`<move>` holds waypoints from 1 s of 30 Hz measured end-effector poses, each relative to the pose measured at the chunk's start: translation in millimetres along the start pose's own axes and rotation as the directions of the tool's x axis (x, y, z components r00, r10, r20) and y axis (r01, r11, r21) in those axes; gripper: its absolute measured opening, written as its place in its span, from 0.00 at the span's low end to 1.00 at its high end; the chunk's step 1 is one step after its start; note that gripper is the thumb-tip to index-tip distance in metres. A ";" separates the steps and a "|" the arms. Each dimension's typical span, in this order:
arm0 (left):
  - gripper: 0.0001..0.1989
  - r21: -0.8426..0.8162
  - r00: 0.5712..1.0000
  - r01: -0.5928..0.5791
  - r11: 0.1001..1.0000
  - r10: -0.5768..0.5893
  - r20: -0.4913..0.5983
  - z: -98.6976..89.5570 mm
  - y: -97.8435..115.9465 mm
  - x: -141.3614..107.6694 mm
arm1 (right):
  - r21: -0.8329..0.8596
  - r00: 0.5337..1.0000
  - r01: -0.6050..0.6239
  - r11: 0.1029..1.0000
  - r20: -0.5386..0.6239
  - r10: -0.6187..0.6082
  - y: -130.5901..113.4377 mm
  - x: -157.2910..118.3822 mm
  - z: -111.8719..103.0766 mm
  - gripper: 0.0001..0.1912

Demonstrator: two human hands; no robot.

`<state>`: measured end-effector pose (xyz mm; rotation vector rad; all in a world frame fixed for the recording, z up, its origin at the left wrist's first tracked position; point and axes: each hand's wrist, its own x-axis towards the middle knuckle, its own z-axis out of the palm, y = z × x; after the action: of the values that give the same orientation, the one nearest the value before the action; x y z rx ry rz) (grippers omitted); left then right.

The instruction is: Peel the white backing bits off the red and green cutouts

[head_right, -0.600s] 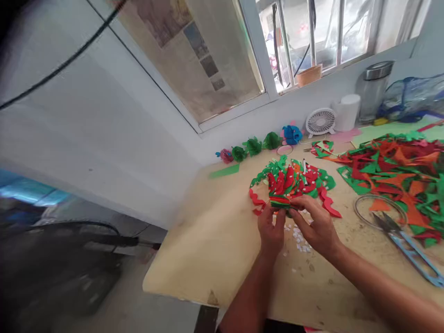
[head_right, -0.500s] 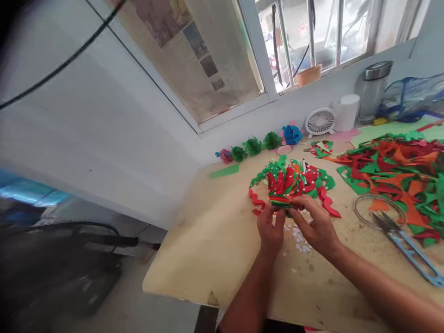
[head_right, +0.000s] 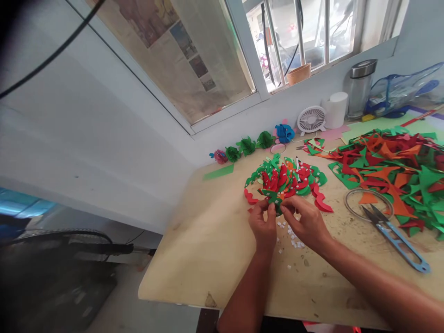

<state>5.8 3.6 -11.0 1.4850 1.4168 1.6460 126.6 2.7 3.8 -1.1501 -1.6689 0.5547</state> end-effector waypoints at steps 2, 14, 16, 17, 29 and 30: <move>0.07 0.048 0.998 -0.057 0.997 0.056 0.024 -0.2 3.0 -0.4 | 0.004 0.998 -0.048 0.999 0.029 0.048 2.4 0.4 2.2 0.07; 0.06 0.170 0.974 -0.221 0.960 0.210 0.083 2.0 3.3 -2.6 | 0.116 0.966 -0.252 0.961 0.089 0.243 11.7 4.8 2.8 0.11; 0.05 0.186 0.967 -0.253 0.949 0.240 0.091 2.6 2.9 -2.7 | 0.128 0.964 -0.260 0.957 0.092 0.249 12.2 5.0 2.8 0.10; 0.05 0.200 0.962 -0.270 0.942 0.256 0.094 2.9 2.8 -2.8 | 0.140 0.963 -0.264 0.954 0.095 0.253 12.5 5.1 2.8 0.10; 0.06 0.286 0.962 -0.273 0.918 0.265 0.067 2.9 5.7 -1.6 | 0.243 0.960 -0.277 0.930 0.120 0.254 17.3 4.8 1.9 0.08; 0.06 0.277 0.965 -0.262 0.925 0.253 0.066 2.3 6.6 -1.1 | 0.240 0.962 -0.271 0.932 0.100 0.253 16.3 4.8 1.6 0.09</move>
<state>10.0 1.3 -5.8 1.9213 1.5463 1.6113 131.8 14.4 -7.5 -1.1823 -1.4580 0.9568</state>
